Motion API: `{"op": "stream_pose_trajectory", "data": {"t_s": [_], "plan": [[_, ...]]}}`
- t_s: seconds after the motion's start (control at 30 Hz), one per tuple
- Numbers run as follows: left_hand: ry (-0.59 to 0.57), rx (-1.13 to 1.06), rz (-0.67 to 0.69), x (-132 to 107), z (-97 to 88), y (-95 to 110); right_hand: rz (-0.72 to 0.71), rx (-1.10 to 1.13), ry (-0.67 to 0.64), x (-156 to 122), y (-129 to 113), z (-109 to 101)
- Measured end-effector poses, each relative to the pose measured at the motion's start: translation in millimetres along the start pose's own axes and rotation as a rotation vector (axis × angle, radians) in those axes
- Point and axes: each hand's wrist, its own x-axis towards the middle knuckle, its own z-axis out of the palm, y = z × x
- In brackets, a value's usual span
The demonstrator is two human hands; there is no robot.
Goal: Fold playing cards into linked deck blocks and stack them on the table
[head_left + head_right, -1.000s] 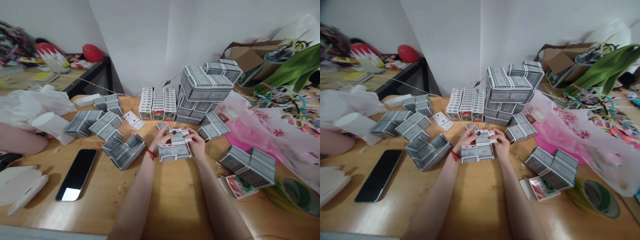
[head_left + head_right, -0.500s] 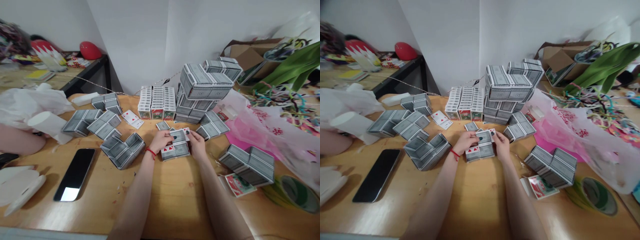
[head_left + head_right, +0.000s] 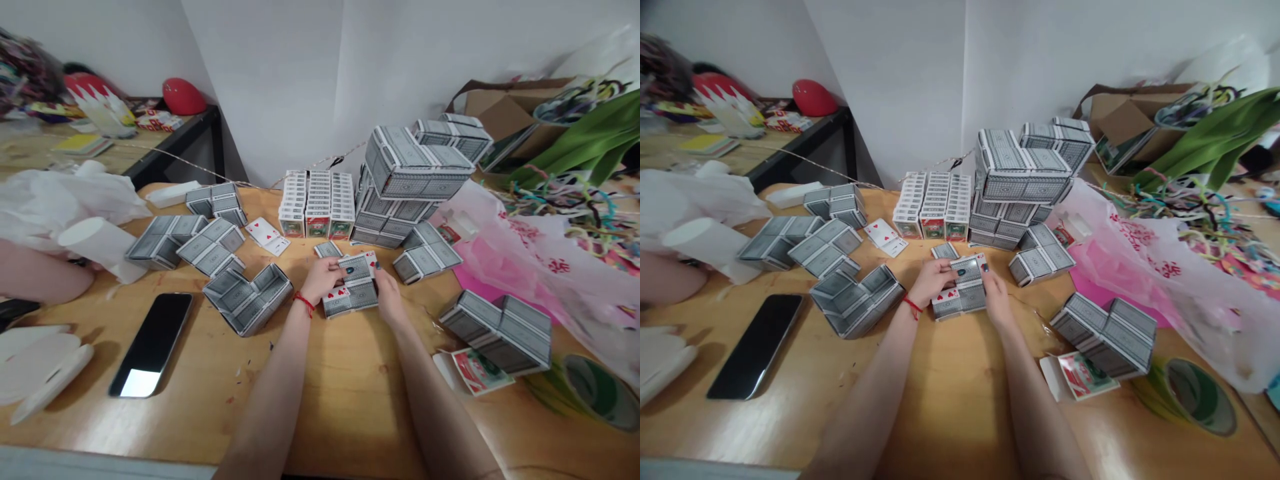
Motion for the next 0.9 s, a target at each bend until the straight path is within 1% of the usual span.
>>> {"op": "stream_pose_trajectory", "data": {"t_s": [0.07, 0.13, 0.3, 0.43, 0.53, 0.63, 0.8, 0.9], "plan": [[-0.007, -0.019, -0.007, -2.4, -0.5, 3.1, 0.121, 0.154, -0.044, 0.8, -3.3, 0.1], [-0.028, -0.024, -0.017, -3.9, -1.0, 5.0, 0.196, 0.233, -0.126, 2.8, -5.8, -3.3], [-0.062, 0.010, -0.014, -5.1, -0.5, 5.8, 0.292, 0.303, -0.202, 4.4, -6.3, -12.5], [-0.066, 0.035, 0.003, -6.8, 0.4, 7.3, 0.397, 0.362, -0.262, 2.3, -2.4, -9.3], [-0.092, 0.028, -0.001, -7.2, 0.2, 7.8, 0.451, 0.384, -0.267, 1.5, 0.3, -6.6], [-0.099, 0.030, -0.004, -5.9, -0.6, 6.5, 0.470, 0.384, -0.247, 0.7, 1.2, -6.3], [-0.079, 0.075, 0.016, -3.1, -1.2, 3.0, 0.378, 0.365, -0.214, -1.2, -0.8, -6.4], [-0.068, 0.114, 0.025, -2.5, -0.7, 1.9, 0.364, 0.371, -0.207, -1.8, -1.6, -5.5]]}}
